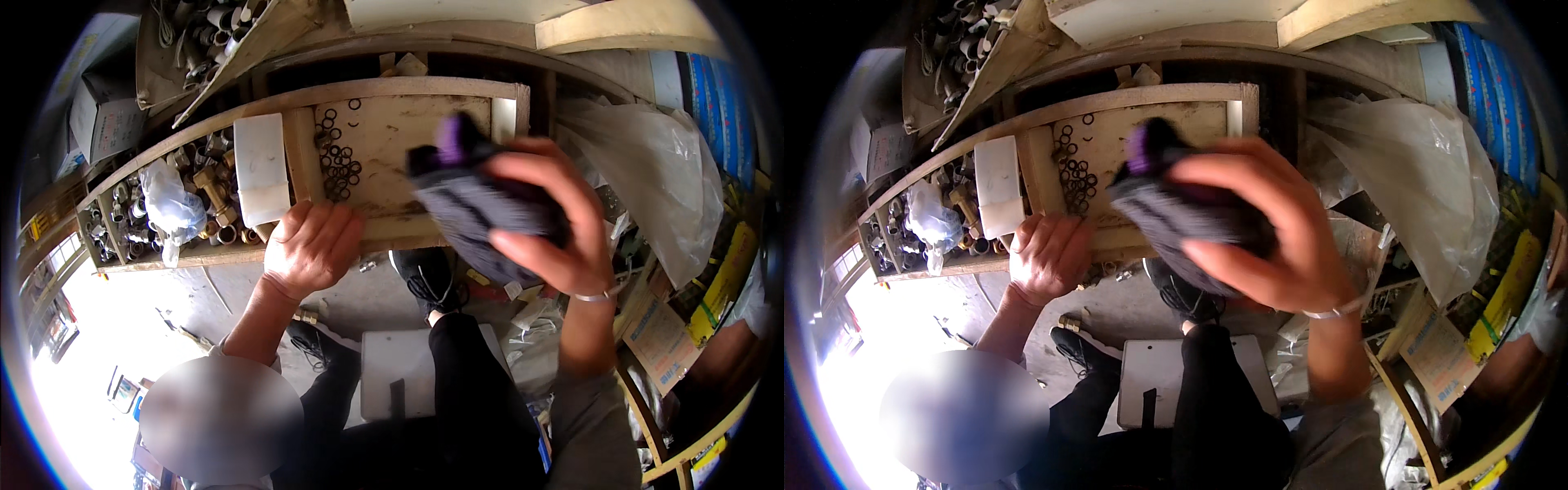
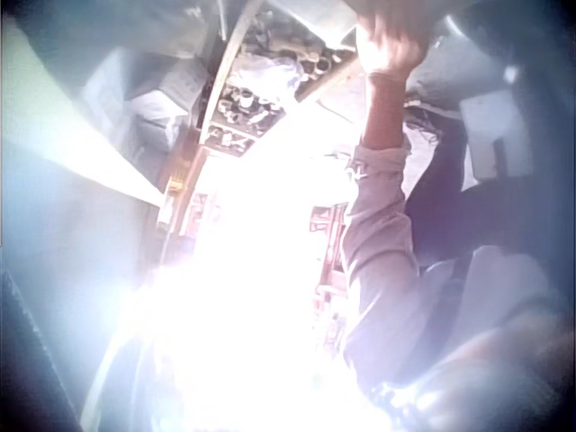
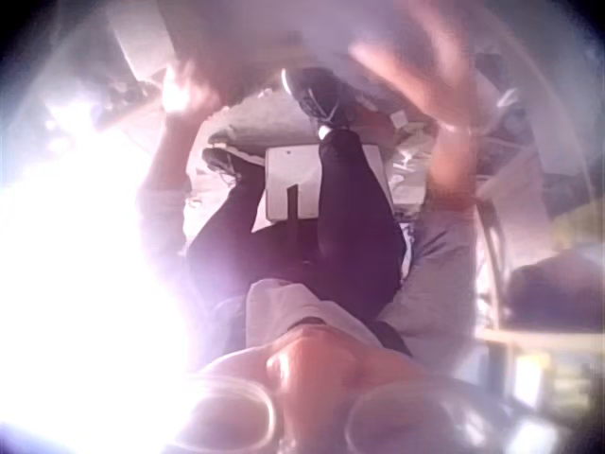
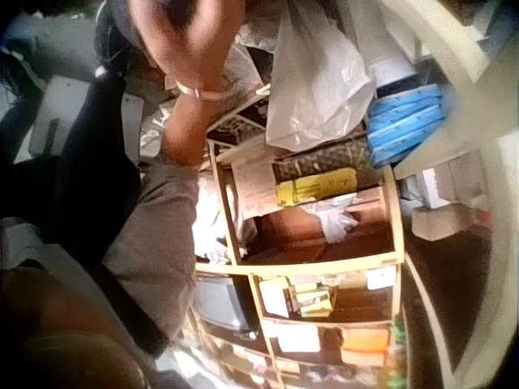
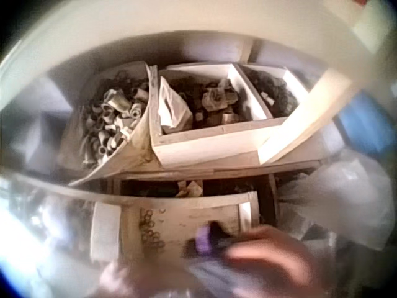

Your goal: The person wipes the interior of a wooden compartment on a cluttered shelf using a dark cloth. They move small metal rings and a white plastic container aside to reach the surface, then wipe the bottom and sides of the compartment repeatedly.

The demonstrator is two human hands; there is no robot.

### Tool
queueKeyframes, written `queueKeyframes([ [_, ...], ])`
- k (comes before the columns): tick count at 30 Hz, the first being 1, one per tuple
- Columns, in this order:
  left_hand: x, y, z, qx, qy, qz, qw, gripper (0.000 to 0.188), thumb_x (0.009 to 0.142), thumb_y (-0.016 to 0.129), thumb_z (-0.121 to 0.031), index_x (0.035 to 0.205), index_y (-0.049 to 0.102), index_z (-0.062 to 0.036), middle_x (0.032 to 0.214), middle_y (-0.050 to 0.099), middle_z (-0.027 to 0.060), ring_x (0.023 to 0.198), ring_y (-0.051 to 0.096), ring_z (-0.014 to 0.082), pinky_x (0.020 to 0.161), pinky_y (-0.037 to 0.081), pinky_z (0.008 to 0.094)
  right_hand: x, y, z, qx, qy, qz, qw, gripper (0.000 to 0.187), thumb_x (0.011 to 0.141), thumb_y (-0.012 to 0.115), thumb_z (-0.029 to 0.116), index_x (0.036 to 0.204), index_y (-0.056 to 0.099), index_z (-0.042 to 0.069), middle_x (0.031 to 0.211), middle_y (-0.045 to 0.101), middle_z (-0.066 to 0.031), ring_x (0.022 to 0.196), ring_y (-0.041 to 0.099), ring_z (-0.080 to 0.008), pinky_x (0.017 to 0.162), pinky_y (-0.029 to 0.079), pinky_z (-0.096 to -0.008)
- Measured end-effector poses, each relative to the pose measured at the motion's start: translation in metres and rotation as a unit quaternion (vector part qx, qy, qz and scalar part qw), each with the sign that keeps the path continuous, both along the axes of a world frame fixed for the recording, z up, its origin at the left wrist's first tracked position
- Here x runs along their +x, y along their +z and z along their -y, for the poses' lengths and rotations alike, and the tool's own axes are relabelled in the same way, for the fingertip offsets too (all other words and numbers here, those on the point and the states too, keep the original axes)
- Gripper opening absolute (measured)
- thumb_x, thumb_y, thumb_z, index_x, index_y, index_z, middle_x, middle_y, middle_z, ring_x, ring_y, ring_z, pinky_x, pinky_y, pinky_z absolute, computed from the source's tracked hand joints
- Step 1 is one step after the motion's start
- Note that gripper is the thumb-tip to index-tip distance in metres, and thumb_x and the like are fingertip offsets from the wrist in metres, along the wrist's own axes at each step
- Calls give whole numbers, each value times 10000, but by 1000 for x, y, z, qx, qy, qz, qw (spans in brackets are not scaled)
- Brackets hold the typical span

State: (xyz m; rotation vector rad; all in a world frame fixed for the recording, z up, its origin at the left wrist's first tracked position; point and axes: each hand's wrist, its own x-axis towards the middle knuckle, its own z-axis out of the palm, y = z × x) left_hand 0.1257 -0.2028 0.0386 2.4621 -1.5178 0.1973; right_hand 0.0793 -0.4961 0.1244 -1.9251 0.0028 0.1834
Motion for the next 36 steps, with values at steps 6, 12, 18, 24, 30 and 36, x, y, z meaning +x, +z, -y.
queueKeyframes([
  [6,-1,-3,8,-22,12,12,1000,221,719,607,-207,907,635,-94,897,605,24,860,592,176,855,446,323,52,-55,-41,-342,419,13,841,340,733,638,74,1037,747,182,1255,600,-40,1187,505,-260,969,456,-382],
  [12,-3,-4,-4,-35,18,-2,999,250,709,629,-175,941,649,-85,895,607,27,868,602,187,871,455,348,62,-32,-47,-488,526,-28,696,111,724,683,164,790,763,202,1119,633,18,1090,519,-204,867,436,-390],
  [18,-1,-5,1,-50,20,-3,999,197,712,618,-168,892,649,-94,873,607,25,870,601,186,877,451,343,84,-18,-49,-554,477,-22,682,123,682,626,108,705,735,161,923,640,2,1020,543,-217,854,424,-392],
  [24,-7,-7,-3,-50,49,-1,998,141,718,611,-168,843,617,-102,871,591,14,864,582,169,850,438,312,77,34,8,-332,222,58,915,213,674,525,3,841,656,-12,1004,622,-102,987,588,-271,888,463,-339],
  [30,-3,-6,3,-87,46,-4,995,192,710,625,-175,880,640,-86,905,594,15,887,583,172,843,450,314,-25,20,83,181,-263,-69,945,614,643,460,0,1237,548,-130,1234,613,-182,1167,579,-283,1064,398,-383],
  [36,-20,6,33,-68,64,-115,989,313,738,651,-172,1036,670,-79,1026,615,43,955,592,193,891,458,359,-124,-39,70,507,-283,-183,794,785,849,538,578,1341,446,-26,1218,566,-245,938,560,-377,832,467,-520],
])
